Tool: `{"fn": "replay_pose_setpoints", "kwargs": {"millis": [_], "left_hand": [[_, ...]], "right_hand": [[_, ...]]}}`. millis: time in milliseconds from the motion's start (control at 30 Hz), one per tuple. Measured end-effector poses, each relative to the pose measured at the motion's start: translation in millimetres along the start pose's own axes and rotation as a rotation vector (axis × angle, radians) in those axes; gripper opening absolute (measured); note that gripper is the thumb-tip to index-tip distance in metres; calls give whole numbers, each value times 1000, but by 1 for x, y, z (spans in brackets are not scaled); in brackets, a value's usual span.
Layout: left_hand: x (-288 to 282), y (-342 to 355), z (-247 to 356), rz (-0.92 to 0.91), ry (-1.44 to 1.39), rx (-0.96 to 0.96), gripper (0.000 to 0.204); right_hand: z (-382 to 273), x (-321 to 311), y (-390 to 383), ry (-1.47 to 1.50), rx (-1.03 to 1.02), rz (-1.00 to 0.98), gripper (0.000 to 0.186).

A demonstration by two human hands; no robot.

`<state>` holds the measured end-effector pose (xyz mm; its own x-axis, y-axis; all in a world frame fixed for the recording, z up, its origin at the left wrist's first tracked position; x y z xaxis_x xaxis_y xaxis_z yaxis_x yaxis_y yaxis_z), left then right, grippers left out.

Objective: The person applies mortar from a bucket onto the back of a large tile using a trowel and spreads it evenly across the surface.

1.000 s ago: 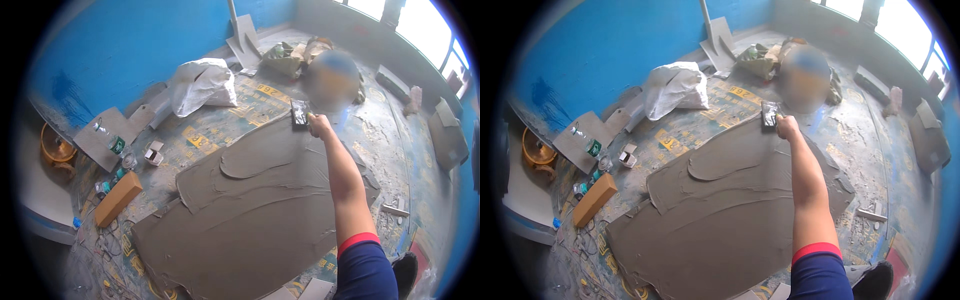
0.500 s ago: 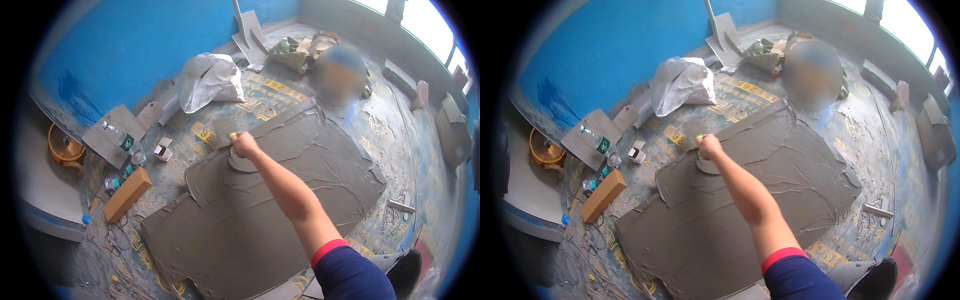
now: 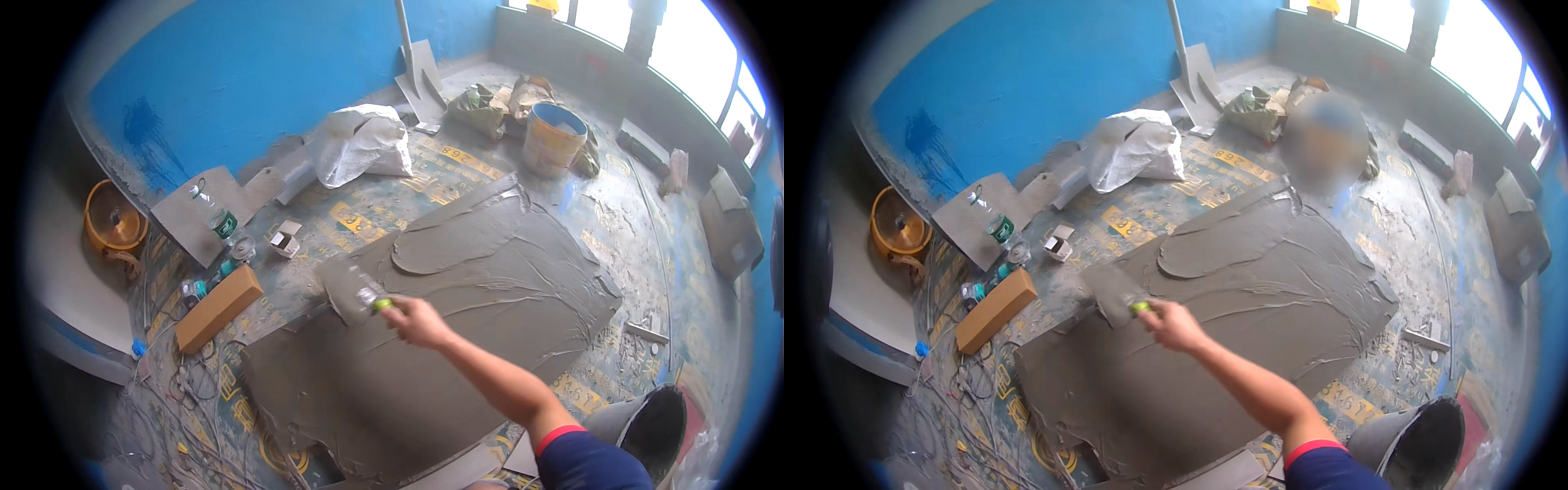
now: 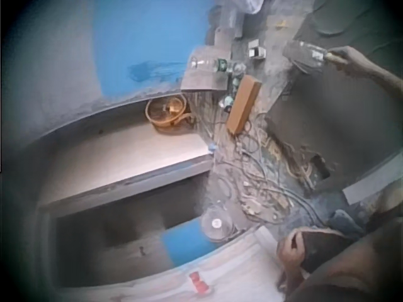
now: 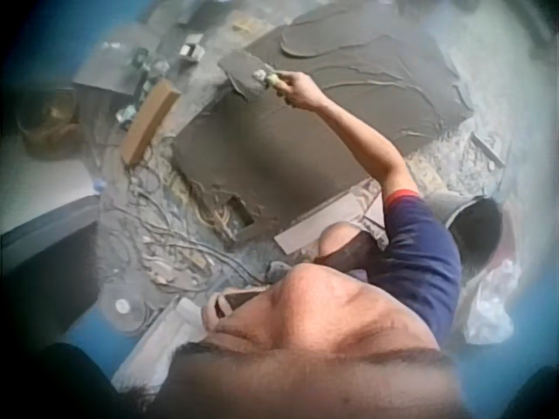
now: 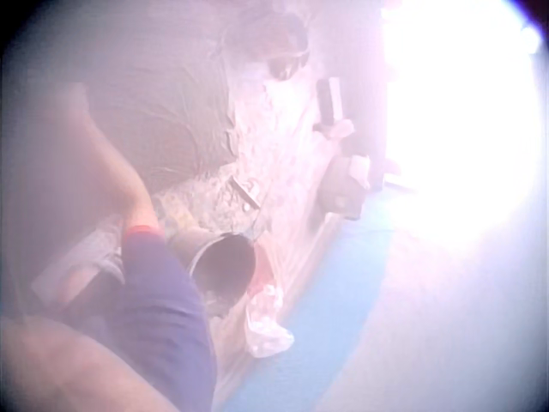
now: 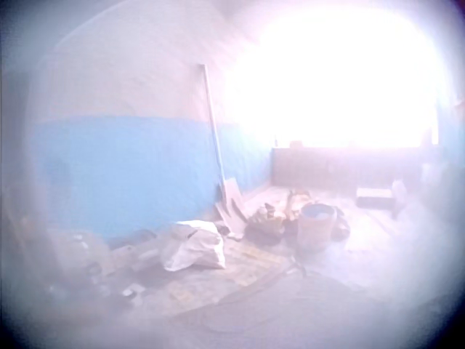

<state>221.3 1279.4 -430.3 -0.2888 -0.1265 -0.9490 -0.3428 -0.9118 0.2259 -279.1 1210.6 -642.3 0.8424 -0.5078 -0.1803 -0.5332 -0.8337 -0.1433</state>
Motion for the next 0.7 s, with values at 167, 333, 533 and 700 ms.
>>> {"fn": "replay_pose_setpoints", "kwargs": {"millis": [167, 333, 533, 700], "left_hand": [[-5, -10, -20, -73, -33, -41, 16], [0, -14, -32, -107, -81, -63, 16], [3, -6, -36, -104, -105, -52, 16], [3, -1, -39, -79, -127, -31, 16]], "right_hand": [[18, -77, 18, -110, 61, 269, 40], [40, -117, 82, -207, 124, 271, 37], [55, -32, 167, -352, 24, 257, 46], [36, 52, 152, 179, 21, 120, 37]]}}
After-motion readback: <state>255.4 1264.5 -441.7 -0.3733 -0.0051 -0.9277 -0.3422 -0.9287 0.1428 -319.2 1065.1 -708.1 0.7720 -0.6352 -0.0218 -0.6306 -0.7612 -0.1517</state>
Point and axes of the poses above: each hand's wrist, its own y-axis towards the middle knuckle, its own x-axis out of the palm, z = x × y, the point moved 2 cm from there along y, towards the middle knuckle, and after that the axes turned 9 degrees about -x, right-handed, at the moved point
